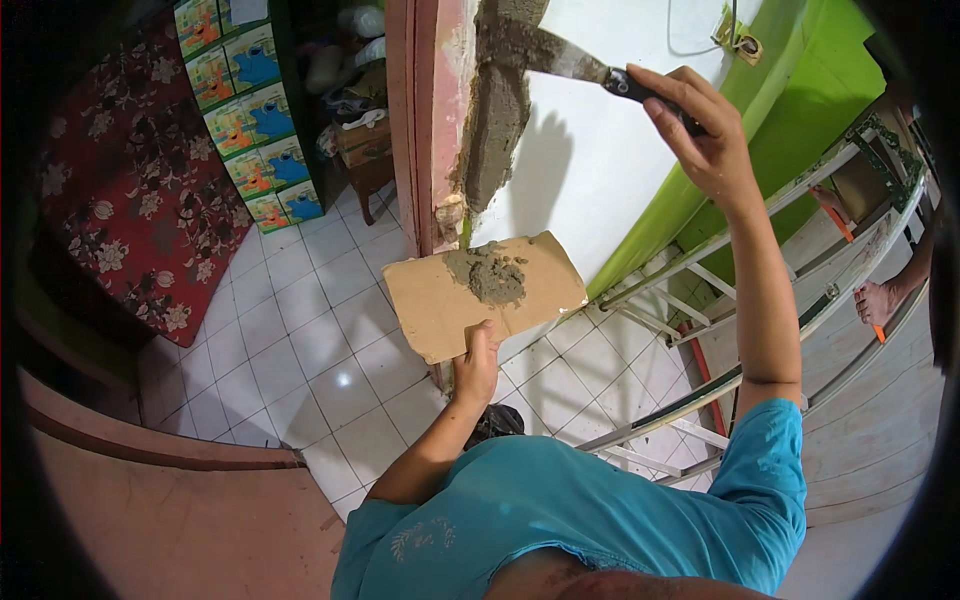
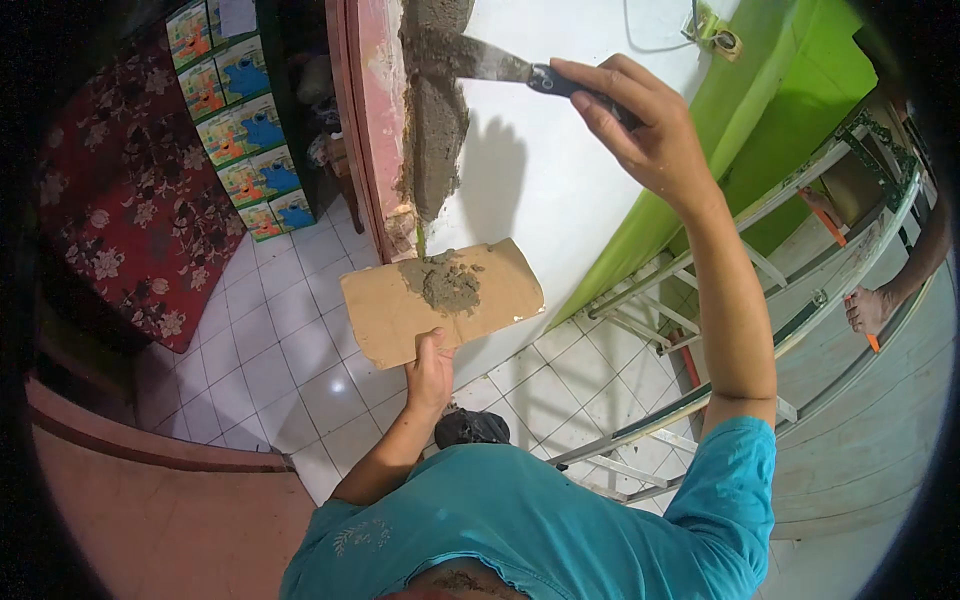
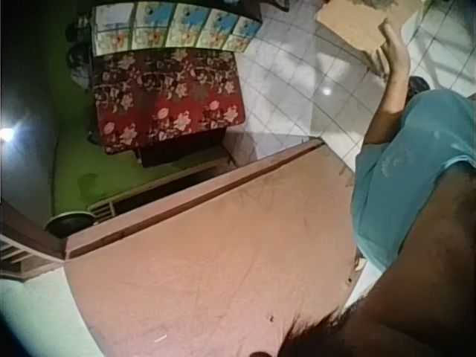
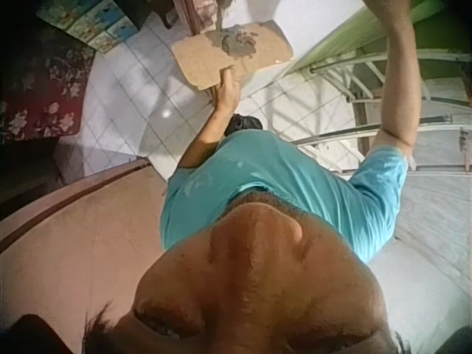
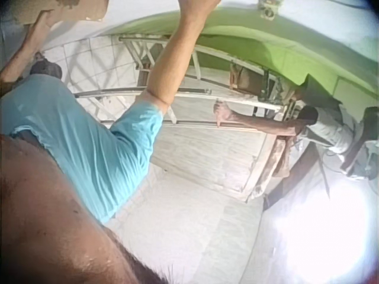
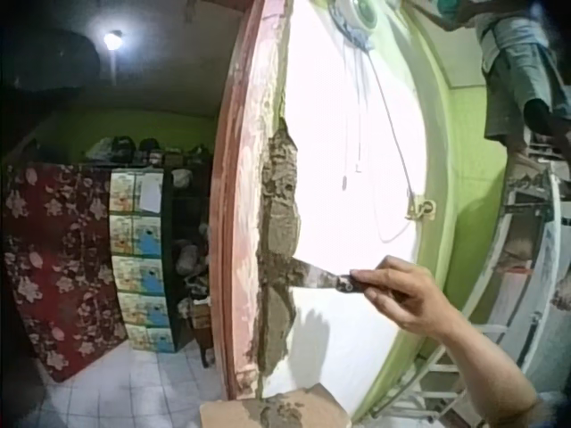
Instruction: The person applies filler material to a wall corner using a putty knife and a cardboard palette, reaching into a black bag to collect more filler to continue the task.
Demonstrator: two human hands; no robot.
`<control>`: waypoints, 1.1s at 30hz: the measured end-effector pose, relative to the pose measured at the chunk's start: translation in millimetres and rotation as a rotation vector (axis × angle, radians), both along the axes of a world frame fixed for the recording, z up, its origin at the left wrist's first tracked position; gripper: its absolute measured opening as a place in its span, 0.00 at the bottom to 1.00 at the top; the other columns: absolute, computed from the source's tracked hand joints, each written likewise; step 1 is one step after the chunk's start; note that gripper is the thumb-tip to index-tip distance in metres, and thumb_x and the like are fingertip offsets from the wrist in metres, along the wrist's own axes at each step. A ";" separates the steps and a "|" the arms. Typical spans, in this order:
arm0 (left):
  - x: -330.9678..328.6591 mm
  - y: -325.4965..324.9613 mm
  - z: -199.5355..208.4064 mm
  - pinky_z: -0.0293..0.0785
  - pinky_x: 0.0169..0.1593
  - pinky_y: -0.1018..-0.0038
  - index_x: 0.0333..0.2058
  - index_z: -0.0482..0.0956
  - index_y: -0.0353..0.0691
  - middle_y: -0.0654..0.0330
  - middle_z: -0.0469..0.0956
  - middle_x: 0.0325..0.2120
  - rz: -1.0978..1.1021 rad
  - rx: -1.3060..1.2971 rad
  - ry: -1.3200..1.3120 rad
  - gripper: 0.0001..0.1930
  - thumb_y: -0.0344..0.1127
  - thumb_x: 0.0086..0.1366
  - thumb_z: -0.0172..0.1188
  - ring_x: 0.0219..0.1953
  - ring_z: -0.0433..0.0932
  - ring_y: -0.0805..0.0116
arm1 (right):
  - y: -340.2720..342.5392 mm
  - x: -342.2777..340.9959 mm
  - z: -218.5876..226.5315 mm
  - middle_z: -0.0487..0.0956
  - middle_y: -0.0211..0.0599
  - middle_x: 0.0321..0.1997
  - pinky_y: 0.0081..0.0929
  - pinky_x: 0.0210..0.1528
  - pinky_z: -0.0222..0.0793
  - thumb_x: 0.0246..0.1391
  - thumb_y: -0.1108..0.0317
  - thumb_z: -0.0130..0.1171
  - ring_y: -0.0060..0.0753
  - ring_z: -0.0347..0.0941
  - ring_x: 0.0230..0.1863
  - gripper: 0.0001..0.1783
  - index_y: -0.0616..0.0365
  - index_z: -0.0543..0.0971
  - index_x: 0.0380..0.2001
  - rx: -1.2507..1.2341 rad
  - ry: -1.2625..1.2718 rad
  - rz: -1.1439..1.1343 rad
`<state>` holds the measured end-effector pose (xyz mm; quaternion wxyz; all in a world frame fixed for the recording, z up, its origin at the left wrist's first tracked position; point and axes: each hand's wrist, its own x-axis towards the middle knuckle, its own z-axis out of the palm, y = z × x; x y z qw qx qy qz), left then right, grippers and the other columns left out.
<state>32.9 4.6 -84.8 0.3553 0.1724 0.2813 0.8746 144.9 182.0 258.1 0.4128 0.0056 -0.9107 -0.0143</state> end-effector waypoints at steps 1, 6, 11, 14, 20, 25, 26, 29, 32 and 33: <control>0.5 -0.6 1.4 0.73 0.47 0.73 0.41 0.74 0.33 0.58 0.74 0.40 0.011 -0.013 0.006 0.08 0.33 0.72 0.51 0.45 0.73 0.72 | 0.1 0.4 2.1 0.72 0.32 0.29 0.22 0.31 0.61 0.59 0.75 0.61 0.23 0.64 0.28 0.19 0.54 0.81 0.54 0.020 0.015 0.001; -0.5 1.0 -3.0 0.73 0.47 0.73 0.40 0.74 0.34 0.59 0.73 0.39 0.002 0.003 -0.012 0.08 0.33 0.72 0.51 0.44 0.73 0.73 | -17.8 1.8 14.1 0.71 0.31 0.27 0.22 0.29 0.60 0.58 0.75 0.62 0.22 0.64 0.26 0.18 0.54 0.82 0.52 0.078 0.058 -0.057; -0.5 1.5 -3.7 0.71 0.44 0.75 0.40 0.74 0.34 0.61 0.72 0.37 0.027 -0.051 0.027 0.08 0.33 0.71 0.51 0.41 0.71 0.75 | -37.6 3.3 29.3 0.69 0.30 0.25 0.21 0.26 0.58 0.57 0.75 0.62 0.21 0.63 0.24 0.16 0.55 0.83 0.50 0.123 0.183 -0.044; 1.6 0.3 8.4 0.71 0.46 0.75 0.39 0.74 0.34 0.61 0.72 0.38 -0.005 0.018 -0.011 0.08 0.33 0.72 0.51 0.41 0.71 0.74 | -53.8 5.4 29.6 0.69 0.31 0.24 0.22 0.25 0.59 0.56 0.75 0.62 0.22 0.63 0.23 0.16 0.56 0.84 0.49 0.225 0.186 -0.139; -1.0 -2.3 6.0 0.71 0.51 0.73 0.42 0.74 0.31 0.58 0.73 0.40 -0.011 -0.066 -0.005 0.10 0.33 0.72 0.49 0.44 0.73 0.71 | -79.3 -2.8 27.0 0.72 0.34 0.25 0.25 0.25 0.61 0.56 0.74 0.62 0.25 0.65 0.21 0.14 0.57 0.84 0.46 0.235 0.105 -0.174; -4.9 0.6 -8.0 0.71 0.43 0.74 0.42 0.75 0.30 0.62 0.72 0.36 0.040 -0.073 0.122 0.10 0.32 0.73 0.48 0.38 0.69 0.73 | -88.6 -6.7 34.2 0.74 0.33 0.26 0.25 0.26 0.62 0.57 0.73 0.62 0.24 0.66 0.22 0.13 0.57 0.84 0.47 0.231 0.082 -0.234; -5.9 0.8 -12.4 0.71 0.41 0.74 0.42 0.75 0.30 0.63 0.72 0.36 0.053 -0.102 0.186 0.10 0.32 0.73 0.48 0.37 0.68 0.73 | -89.3 -6.3 35.4 0.74 0.30 0.27 0.23 0.27 0.63 0.59 0.71 0.62 0.22 0.67 0.24 0.13 0.56 0.83 0.48 0.236 0.067 -0.259; -7.6 1.7 -14.7 0.68 0.58 0.61 0.55 0.66 0.37 0.58 0.69 0.51 0.007 -0.147 0.267 0.17 0.27 0.68 0.50 0.54 0.69 0.63 | -95.7 -10.3 39.8 0.70 0.29 0.27 0.18 0.27 0.59 0.59 0.76 0.60 0.17 0.63 0.25 0.15 0.58 0.83 0.50 0.216 0.088 -0.253; -5.0 -1.2 2.5 0.63 0.38 0.74 0.38 0.69 0.39 0.66 0.67 0.35 -0.012 -0.041 0.056 0.02 0.30 0.69 0.51 0.35 0.63 0.75 | -102.8 -11.7 47.6 0.69 0.30 0.27 0.17 0.28 0.59 0.59 0.76 0.60 0.16 0.63 0.26 0.15 0.58 0.83 0.49 0.198 0.096 -0.311; -4.1 -2.0 8.7 0.61 0.29 0.80 0.31 0.71 0.39 0.69 0.66 0.28 -0.012 -0.003 -0.016 0.07 0.31 0.70 0.52 0.27 0.60 0.80 | -116.2 -15.8 52.5 0.72 0.33 0.26 0.20 0.25 0.59 0.58 0.75 0.60 0.19 0.64 0.24 0.14 0.64 0.83 0.48 0.227 0.066 -0.414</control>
